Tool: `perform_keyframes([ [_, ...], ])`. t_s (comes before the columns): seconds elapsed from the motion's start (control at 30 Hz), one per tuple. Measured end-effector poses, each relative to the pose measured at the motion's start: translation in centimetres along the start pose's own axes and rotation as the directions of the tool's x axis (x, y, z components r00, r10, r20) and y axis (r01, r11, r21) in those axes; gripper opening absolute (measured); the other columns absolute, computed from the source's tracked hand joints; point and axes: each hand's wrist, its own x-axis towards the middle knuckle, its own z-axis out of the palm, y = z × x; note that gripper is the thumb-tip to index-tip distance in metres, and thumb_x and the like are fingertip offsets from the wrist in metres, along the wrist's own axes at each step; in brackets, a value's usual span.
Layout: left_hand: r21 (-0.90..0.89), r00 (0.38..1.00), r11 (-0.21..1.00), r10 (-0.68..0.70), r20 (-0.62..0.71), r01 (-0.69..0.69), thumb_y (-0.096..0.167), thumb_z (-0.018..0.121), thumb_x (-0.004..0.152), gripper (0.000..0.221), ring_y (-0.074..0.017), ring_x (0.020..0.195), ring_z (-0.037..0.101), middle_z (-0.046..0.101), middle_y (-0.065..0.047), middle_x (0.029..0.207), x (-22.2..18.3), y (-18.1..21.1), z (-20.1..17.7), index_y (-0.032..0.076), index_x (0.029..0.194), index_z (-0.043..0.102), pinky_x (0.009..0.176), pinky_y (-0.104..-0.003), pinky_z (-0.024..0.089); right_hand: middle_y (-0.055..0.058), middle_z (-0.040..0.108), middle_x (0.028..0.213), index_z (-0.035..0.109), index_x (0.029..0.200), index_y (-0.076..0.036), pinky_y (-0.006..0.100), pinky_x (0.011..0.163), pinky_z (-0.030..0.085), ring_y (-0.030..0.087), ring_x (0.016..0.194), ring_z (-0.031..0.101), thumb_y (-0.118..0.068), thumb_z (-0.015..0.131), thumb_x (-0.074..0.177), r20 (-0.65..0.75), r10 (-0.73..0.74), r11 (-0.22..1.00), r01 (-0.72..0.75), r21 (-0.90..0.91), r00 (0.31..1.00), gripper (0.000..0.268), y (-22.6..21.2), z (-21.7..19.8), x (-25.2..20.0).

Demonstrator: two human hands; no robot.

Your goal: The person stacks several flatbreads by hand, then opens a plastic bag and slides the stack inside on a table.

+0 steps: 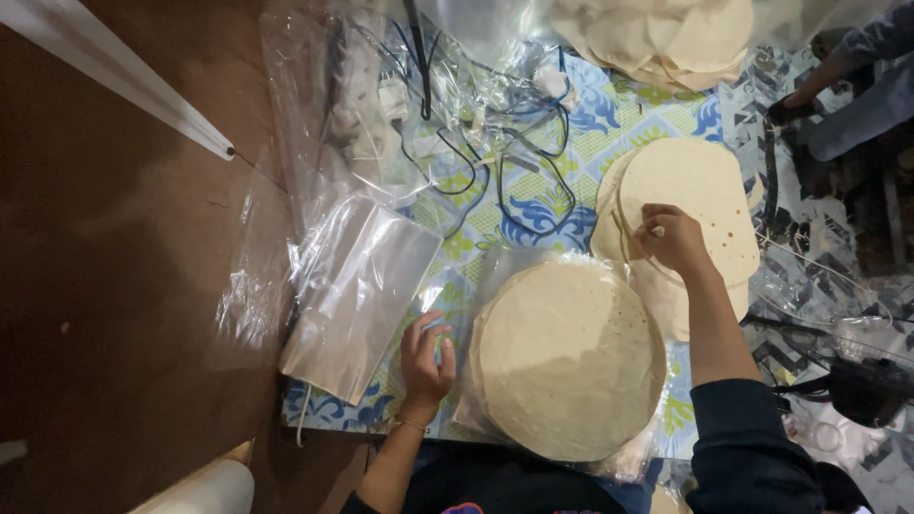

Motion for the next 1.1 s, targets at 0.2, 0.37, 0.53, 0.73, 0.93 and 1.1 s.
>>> perform_keyframes([
  [0.2,-0.008,1.000,1.000,0.017,-0.014,-0.017,0.016,0.055,0.095,0.017,-0.0352,0.119,0.063,0.066,-0.015,0.126,0.2,0.3,0.0,0.004,0.100,0.066,0.103,-0.046,0.049,0.017,0.071,0.127,0.073,0.096,0.004,0.037,0.087,0.058,0.028,0.107,0.071,-0.009,0.079,0.086,0.007,-0.039,0.998,0.039,-0.042,0.999,0.018,-1.1,-0.5,-0.3],
  [0.37,-0.021,1.000,1.000,0.006,-0.009,-0.007,0.016,0.055,0.095,0.016,-0.0354,0.119,0.063,0.066,-0.016,0.126,0.2,0.1,0.0,0.004,0.100,0.065,0.102,-0.046,0.049,0.023,0.068,0.125,0.071,0.093,0.003,0.041,0.092,0.057,0.036,0.121,0.065,-0.009,0.072,0.095,-0.012,-0.157,0.974,0.152,-0.170,0.988,0.013,-4.4,-0.5,-1.5],
  [0.53,-0.022,1.000,1.000,0.009,0.007,-0.009,0.016,0.055,0.094,0.017,-0.0350,0.119,0.063,0.066,-0.015,0.126,0.2,0.1,-0.1,0.004,0.099,0.066,0.102,-0.046,0.048,0.024,0.064,0.120,0.065,0.108,0.003,0.043,0.097,0.054,0.039,0.121,0.060,-0.007,0.063,0.097,-0.134,-0.191,0.967,0.163,-0.197,0.972,0.015,-2.7,0.0,-2.0],
  [0.73,-0.022,1.000,1.000,0.008,0.015,-0.008,0.017,0.056,0.095,0.018,-0.0357,0.120,0.062,0.065,-0.016,0.126,0.3,0.1,0.1,0.003,0.098,0.067,0.102,-0.046,0.048,0.017,0.066,0.116,0.071,0.109,-0.007,0.046,0.085,0.054,0.035,0.104,0.064,-0.019,0.070,0.100,-0.069,0.127,0.967,-0.139,-0.214,0.989,0.016,-8.3,-3.3,-2.8],
  [0.93,-0.008,1.000,1.000,0.005,0.020,-0.004,0.016,0.056,0.094,0.018,-0.0355,0.119,0.063,0.065,-0.016,0.125,0.3,0.0,0.2,0.003,0.098,0.067,0.103,-0.045,0.049,0.011,0.070,0.111,0.075,0.101,-0.008,0.042,0.082,0.056,0.033,0.101,0.067,-0.016,0.077,0.087,-0.032,-0.052,0.980,0.045,-0.193,0.998,0.016,-7.0,-2.7,-2.9],
  [1.1,-0.016,1.000,1.000,-0.002,0.019,0.002,0.016,0.055,0.094,0.018,-0.0348,0.119,0.063,0.065,-0.015,0.126,0.2,0.1,0.1,0.004,0.099,0.067,0.102,-0.045,0.050,0.013,0.070,0.111,0.074,0.099,-0.003,0.037,0.083,0.058,0.027,0.096,0.069,-0.015,0.075,0.088,-0.036,-0.088,0.993,0.085,-0.076,0.995,0.016,-2.0,-1.0,-1.6],
])
